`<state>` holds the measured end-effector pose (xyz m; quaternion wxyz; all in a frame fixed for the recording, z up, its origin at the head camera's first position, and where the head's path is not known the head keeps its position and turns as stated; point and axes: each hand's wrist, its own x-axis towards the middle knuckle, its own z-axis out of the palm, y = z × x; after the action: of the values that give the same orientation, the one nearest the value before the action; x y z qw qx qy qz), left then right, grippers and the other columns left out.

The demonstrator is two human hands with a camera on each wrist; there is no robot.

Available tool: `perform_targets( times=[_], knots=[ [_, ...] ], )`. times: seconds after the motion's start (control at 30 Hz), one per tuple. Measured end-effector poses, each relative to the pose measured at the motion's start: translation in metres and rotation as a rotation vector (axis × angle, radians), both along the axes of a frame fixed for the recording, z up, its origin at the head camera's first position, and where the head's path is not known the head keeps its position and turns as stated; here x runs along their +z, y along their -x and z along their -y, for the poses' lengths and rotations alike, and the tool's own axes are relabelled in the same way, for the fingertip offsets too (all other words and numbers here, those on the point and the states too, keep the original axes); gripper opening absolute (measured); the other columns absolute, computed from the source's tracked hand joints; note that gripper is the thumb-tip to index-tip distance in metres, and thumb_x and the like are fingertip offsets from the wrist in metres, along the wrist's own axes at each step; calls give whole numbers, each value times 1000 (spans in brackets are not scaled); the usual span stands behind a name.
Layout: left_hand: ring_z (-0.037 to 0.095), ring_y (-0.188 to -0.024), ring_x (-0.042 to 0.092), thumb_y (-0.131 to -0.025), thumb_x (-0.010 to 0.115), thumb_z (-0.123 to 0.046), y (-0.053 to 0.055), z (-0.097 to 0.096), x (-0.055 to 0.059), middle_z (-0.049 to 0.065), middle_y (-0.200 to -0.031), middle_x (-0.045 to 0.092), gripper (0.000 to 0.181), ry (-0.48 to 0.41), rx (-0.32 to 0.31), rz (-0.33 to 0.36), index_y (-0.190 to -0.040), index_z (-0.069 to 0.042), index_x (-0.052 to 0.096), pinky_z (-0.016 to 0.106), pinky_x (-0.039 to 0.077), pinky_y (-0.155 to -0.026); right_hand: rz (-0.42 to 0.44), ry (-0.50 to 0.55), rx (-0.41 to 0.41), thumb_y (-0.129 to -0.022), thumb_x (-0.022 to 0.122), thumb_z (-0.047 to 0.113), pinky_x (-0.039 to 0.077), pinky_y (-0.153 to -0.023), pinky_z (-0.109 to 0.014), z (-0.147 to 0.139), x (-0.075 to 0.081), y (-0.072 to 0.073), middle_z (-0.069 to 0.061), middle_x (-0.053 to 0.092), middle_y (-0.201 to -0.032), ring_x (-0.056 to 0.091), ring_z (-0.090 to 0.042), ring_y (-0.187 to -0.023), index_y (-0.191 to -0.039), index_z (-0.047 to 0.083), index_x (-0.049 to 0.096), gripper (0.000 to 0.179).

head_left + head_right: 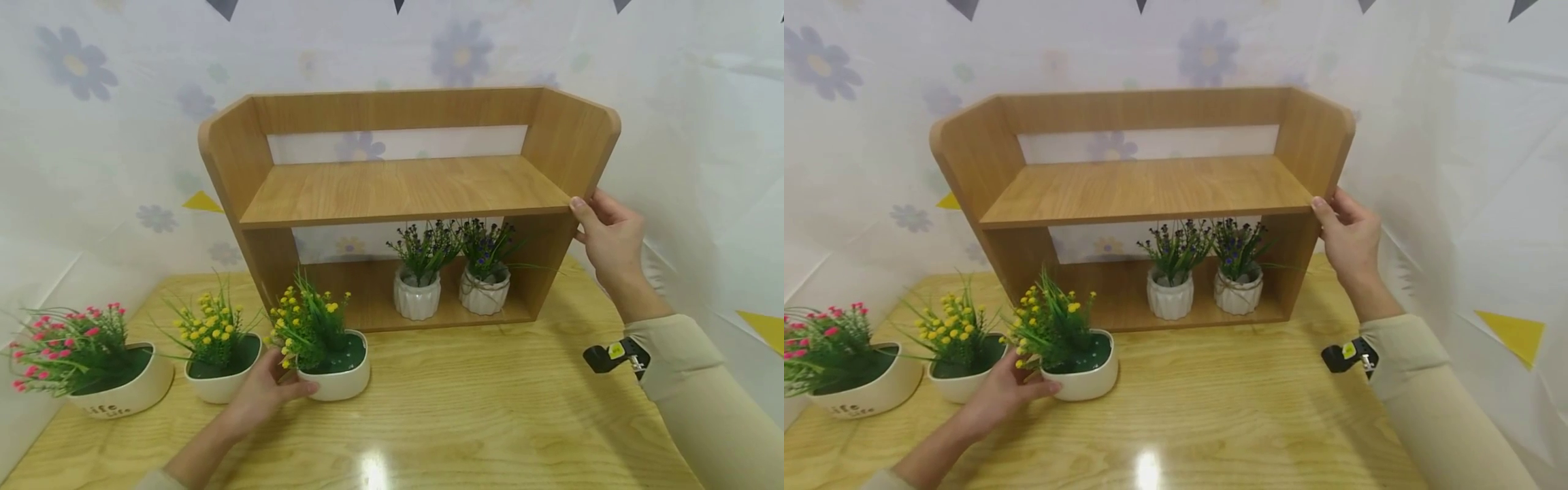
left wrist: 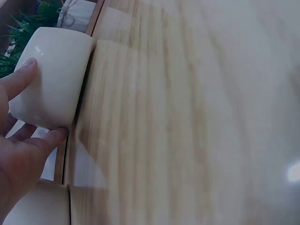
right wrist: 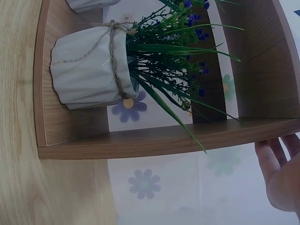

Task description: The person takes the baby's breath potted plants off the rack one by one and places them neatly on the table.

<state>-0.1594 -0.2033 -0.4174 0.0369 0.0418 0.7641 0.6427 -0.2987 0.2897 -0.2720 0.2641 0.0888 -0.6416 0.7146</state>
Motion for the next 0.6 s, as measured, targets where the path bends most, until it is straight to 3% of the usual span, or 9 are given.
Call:
perform_targets(
  times=[0.27,0.6],
  knots=[
    [42,-133,46,-77,82,8,2,2,-2,27,-149,42,81,9,8,-5,-145,6,37,33,49,-98,9,10,-1,-91,76,14,56,-69,-21,0,0,1,0,73,-111,68,-10,-100,-134,3,64,45],
    [39,-137,40,-79,85,-4,-2,7,-1,27,-150,41,84,117,-25,-69,-148,3,37,40,36,-109,16,9,2,-91,75,14,57,-70,-21,-1,0,1,1,73,-110,67,-10,-100,-134,3,64,45]
  ],
)
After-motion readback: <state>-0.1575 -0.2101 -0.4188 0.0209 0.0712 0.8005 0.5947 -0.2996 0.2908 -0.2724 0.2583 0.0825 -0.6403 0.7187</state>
